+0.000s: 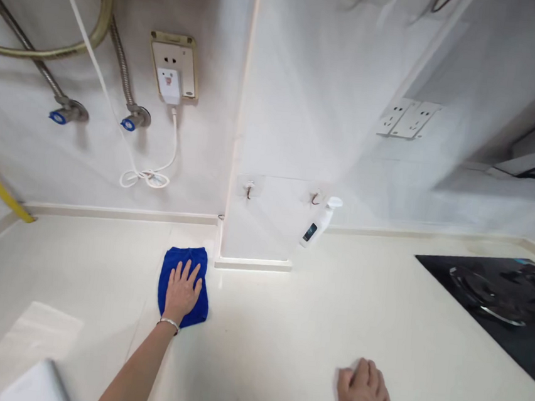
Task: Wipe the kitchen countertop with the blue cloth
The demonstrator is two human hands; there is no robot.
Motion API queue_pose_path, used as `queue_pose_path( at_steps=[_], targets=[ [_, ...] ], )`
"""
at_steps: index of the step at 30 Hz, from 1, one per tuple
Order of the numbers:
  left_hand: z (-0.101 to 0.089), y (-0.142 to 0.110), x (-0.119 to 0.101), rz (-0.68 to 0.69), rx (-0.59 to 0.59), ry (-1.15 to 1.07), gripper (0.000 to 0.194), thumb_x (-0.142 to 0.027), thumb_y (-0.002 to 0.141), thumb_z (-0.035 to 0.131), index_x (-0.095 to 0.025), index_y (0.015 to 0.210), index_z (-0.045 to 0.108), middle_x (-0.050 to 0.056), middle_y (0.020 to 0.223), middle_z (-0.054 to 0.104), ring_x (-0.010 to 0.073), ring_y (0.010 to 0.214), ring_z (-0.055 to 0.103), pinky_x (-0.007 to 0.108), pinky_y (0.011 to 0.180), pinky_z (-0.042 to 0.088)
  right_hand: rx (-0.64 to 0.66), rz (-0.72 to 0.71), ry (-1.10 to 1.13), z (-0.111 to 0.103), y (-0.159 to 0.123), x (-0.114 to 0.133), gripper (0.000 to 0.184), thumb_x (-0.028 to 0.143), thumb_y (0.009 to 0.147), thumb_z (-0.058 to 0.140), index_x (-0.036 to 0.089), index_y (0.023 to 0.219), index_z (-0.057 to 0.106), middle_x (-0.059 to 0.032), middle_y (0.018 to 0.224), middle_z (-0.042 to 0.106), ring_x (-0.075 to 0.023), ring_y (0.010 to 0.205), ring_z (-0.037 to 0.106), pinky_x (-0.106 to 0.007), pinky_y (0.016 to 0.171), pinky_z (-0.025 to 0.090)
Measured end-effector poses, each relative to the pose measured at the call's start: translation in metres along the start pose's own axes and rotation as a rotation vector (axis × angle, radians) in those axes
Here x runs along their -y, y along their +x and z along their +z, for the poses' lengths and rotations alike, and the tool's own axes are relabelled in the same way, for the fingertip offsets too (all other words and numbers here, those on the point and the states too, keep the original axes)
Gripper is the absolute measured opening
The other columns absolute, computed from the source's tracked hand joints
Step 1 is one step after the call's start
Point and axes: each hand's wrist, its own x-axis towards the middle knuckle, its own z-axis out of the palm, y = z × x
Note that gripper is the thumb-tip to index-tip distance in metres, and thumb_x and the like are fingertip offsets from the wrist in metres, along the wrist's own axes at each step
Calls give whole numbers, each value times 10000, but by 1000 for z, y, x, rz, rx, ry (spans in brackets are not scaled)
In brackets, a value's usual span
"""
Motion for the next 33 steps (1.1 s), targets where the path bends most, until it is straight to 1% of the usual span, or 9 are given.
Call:
queue_pose_path(
  at_steps=[7,10,15,18,23,25,28,31,33],
  targets=[
    [-8,-68,-31,8,-21,112,530,-393,960,399,-243,1463,475,124,1569,443,371,1482,349,594,1189,353,-72,-46,-97,0,-1,4,609,372,906,356,-10,1362,488,-282,1387,554,-404,1360,448,-552,1104,390],
    [-5,-98,-58,41,-31,146,542,-372,952,429,-244,1479,447,135,1577,427,380,1490,329,598,1184,360,-102,-64,-144,3,-2,2,589,356,920,377,-29,1352,486,-279,1386,555,-406,1360,438,-534,1120,374],
    [1,-144,-118,116,-23,171,598,-331,946,445,-275,1531,336,123,1617,359,376,1510,281,590,1193,363,-84,-75,-147,3,-4,1,568,345,925,389,-12,1358,483,-274,1408,533,-408,1360,425,-544,1126,360],
    [2,-169,-155,190,55,116,665,-365,948,443,-304,1567,206,99,1654,272,379,1526,230,604,1203,352,-56,-80,-123,0,-4,1,567,353,923,390,-9,1346,496,-283,1406,522,-418,1361,415,-561,1124,355],
    [-5,-203,-207,371,277,-73,732,-376,956,411,-299,1581,39,81,1691,49,390,1551,92,652,1235,271,-56,-90,-97,0,-8,-1,574,357,930,373,-1,1364,487,-283,1423,503,-418,1372,402,-568,1123,355],
    [-10,-208,-217,430,364,-152,754,-364,950,417,-294,1580,8,81,1685,-21,400,1551,33,680,1242,224,-74,-117,-106,3,-10,-4,565,352,931,375,6,1361,496,-272,1426,509,-415,1369,409,-558,1127,357],
    [-19,-207,-221,476,458,-258,775,-373,945,434,-304,1579,-5,71,1673,-76,406,1546,-31,707,1244,165,-104,-156,-123,8,-12,-8,560,354,926,389,5,1344,520,-265,1401,535,-412,1358,426,-539,1118,370],
    [-25,-200,-215,490,502,-362,769,-463,942,446,-309,1584,52,76,1676,-57,405,1545,-49,712,1246,132,-133,-178,-128,9,-12,-11,566,367,917,386,12,1331,538,-263,1374,559,-408,1337,453,-528,1092,393],
    [-25,-195,-208,490,504,-421,746,-527,932,450,-317,1581,150,81,1686,12,398,1550,-28,705,1249,137,-138,-191,-117,9,-11,-12,577,383,911,373,15,1318,552,-266,1358,570,-406,1321,473,-525,1066,414]
  ],
)
